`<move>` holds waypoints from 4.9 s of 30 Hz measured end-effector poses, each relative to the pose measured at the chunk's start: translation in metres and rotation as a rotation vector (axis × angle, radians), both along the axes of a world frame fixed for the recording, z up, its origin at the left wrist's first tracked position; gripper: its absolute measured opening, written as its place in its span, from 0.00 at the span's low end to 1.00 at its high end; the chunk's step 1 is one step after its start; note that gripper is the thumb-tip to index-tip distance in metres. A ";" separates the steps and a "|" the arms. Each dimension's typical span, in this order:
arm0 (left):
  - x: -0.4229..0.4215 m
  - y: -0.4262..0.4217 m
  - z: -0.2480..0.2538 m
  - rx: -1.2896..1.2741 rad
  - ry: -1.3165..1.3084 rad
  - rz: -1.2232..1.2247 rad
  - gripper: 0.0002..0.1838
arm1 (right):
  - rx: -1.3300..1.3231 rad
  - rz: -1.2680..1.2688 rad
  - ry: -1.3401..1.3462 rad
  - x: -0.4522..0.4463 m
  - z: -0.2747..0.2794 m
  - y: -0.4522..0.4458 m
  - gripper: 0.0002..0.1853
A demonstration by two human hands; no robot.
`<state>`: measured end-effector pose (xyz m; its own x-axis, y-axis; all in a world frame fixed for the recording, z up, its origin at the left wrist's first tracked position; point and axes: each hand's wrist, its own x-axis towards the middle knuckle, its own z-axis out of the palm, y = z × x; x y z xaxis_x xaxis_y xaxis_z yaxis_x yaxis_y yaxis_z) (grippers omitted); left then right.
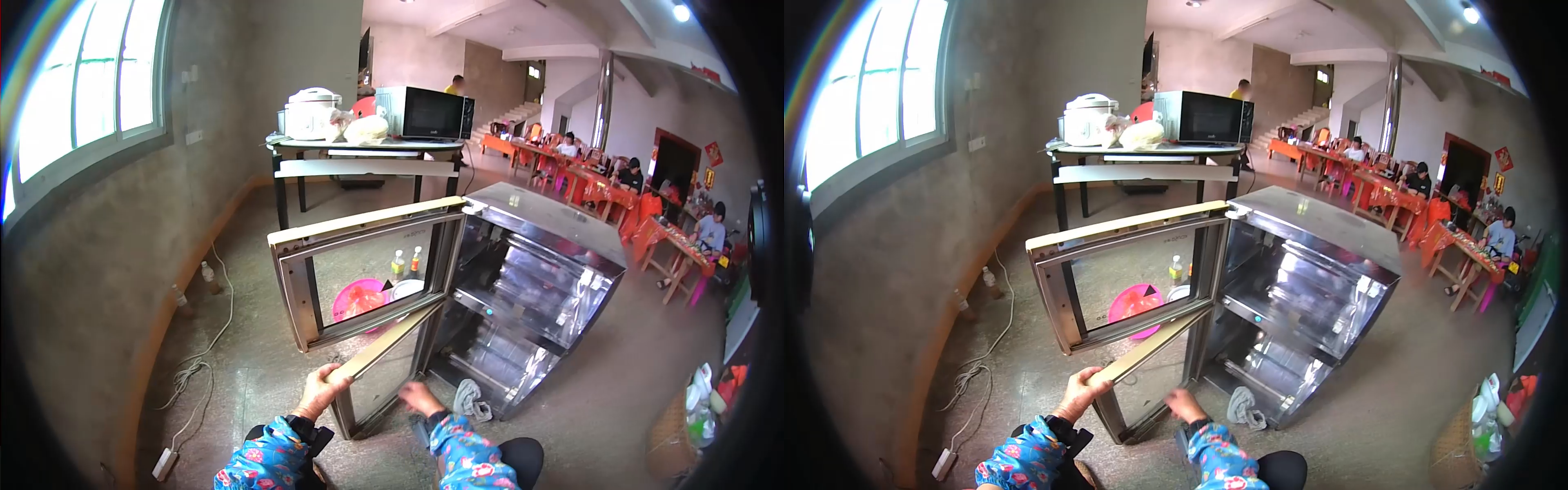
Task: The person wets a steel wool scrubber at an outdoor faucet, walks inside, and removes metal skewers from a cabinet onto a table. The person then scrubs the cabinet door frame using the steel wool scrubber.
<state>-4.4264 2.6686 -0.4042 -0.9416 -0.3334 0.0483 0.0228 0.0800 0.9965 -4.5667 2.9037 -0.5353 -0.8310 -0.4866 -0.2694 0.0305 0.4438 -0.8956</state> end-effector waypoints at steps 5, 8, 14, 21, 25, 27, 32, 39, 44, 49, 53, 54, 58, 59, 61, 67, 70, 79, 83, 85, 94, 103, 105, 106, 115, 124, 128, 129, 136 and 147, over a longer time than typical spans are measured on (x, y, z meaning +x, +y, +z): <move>0.003 0.004 0.008 0.025 -0.007 -0.010 0.28 | 0.051 0.178 0.370 -0.014 0.143 0.027 0.15; 0.000 0.001 0.003 0.033 -0.005 -0.011 0.28 | 0.047 0.271 0.522 0.010 0.185 0.047 0.16; 0.000 0.002 0.003 -0.019 -0.002 -0.015 0.27 | 0.040 0.335 0.148 0.048 0.178 0.073 0.16; -0.003 -0.001 -0.007 0.001 0.015 0.019 0.26 | 0.226 0.433 0.435 0.042 0.165 0.086 0.18; 0.000 0.000 -0.003 0.026 0.028 0.013 0.26 | 0.217 0.445 0.488 0.040 0.158 0.089 0.18; 0.000 -0.001 -0.003 0.032 0.030 0.013 0.26 | 0.229 0.473 0.512 0.035 0.152 0.087 0.18; -0.001 -0.002 -0.005 -0.023 0.047 0.008 0.26 | 0.262 0.537 0.614 0.029 0.137 0.084 0.17; 0.004 0.005 0.009 -0.017 0.008 0.013 0.26 | 0.344 0.512 0.559 0.035 0.150 0.083 0.18; 0.004 0.002 0.009 -0.020 0.002 0.002 0.26 | 0.382 0.493 0.557 0.036 0.147 0.083 0.18; 0.000 -0.002 -0.003 -0.010 -0.009 0.022 0.25 | 0.333 0.465 0.592 0.036 0.144 0.085 0.17; 0.001 0.002 0.000 -0.014 0.008 0.031 0.25 | 0.362 0.489 0.598 0.035 0.139 0.087 0.17; -0.001 0.001 -0.001 -0.003 0.019 0.006 0.26 | 0.327 0.491 0.626 0.035 0.139 0.088 0.16; 0.003 -0.004 0.000 -0.111 -0.027 0.011 0.28 | 0.321 0.500 0.674 0.033 0.139 0.086 0.15; 0.006 -0.011 0.002 -0.116 -0.046 0.033 0.28 | 0.329 0.489 0.632 0.033 0.142 0.082 0.15; 0.000 -0.002 0.000 -0.087 -0.020 0.034 0.27 | 0.330 0.467 0.605 0.036 0.145 0.088 0.14; 0.001 0.001 0.002 0.026 -0.013 0.026 0.26 | 0.357 0.460 0.544 0.041 0.152 0.085 0.13; 0.000 0.001 0.002 0.007 -0.014 0.035 0.26 | 0.365 0.449 0.496 0.042 0.153 0.085 0.14; -0.001 0.002 0.003 0.000 -0.006 0.017 0.27 | 0.375 0.453 0.488 0.041 0.150 0.085 0.14; -0.001 0.003 0.005 0.001 -0.023 0.025 0.27 | 0.373 0.470 0.486 0.039 0.148 0.086 0.14; 0.000 0.001 0.003 -0.010 -0.005 0.017 0.26 | 0.384 0.467 0.472 0.040 0.148 0.086 0.14; -0.001 -0.002 0.003 0.001 -0.047 0.023 0.29 | 0.424 0.501 0.520 0.038 0.139 0.087 0.14; 0.000 0.000 0.004 -0.063 -0.059 0.036 0.26 | 0.372 0.506 0.542 0.038 0.135 0.094 0.15; -0.002 0.000 0.004 -0.061 -0.049 0.030 0.26 | 0.385 0.513 0.554 0.037 0.135 0.096 0.15; 0.000 0.000 0.003 -0.066 -0.054 0.037 0.25 | 0.390 0.504 0.552 0.037 0.134 0.097 0.15; 0.001 0.000 0.005 -0.094 -0.076 0.064 0.25 | 0.419 0.456 0.531 0.038 0.141 0.104 0.16; 0.001 0.001 0.007 -0.071 -0.079 0.036 0.25 | 0.289 0.058 0.425 0.026 0.158 0.110 0.42; 0.000 0.000 0.006 -0.104 -0.070 0.013 0.27 | 0.218 -0.491 0.427 -0.018 0.141 0.155 0.43; 0.001 0.001 0.006 -0.094 -0.059 0.011 0.27 | 0.208 -0.549 0.303 -0.010 0.158 0.155 0.45; 0.001 0.003 0.011 -0.087 -0.090 0.020 0.28 | 0.451 0.414 0.350 0.032 0.145 0.102 0.23; -0.002 0.003 0.009 -0.088 -0.073 0.023 0.25 | 0.224 0.533 0.349 0.035 0.124 0.071 0.19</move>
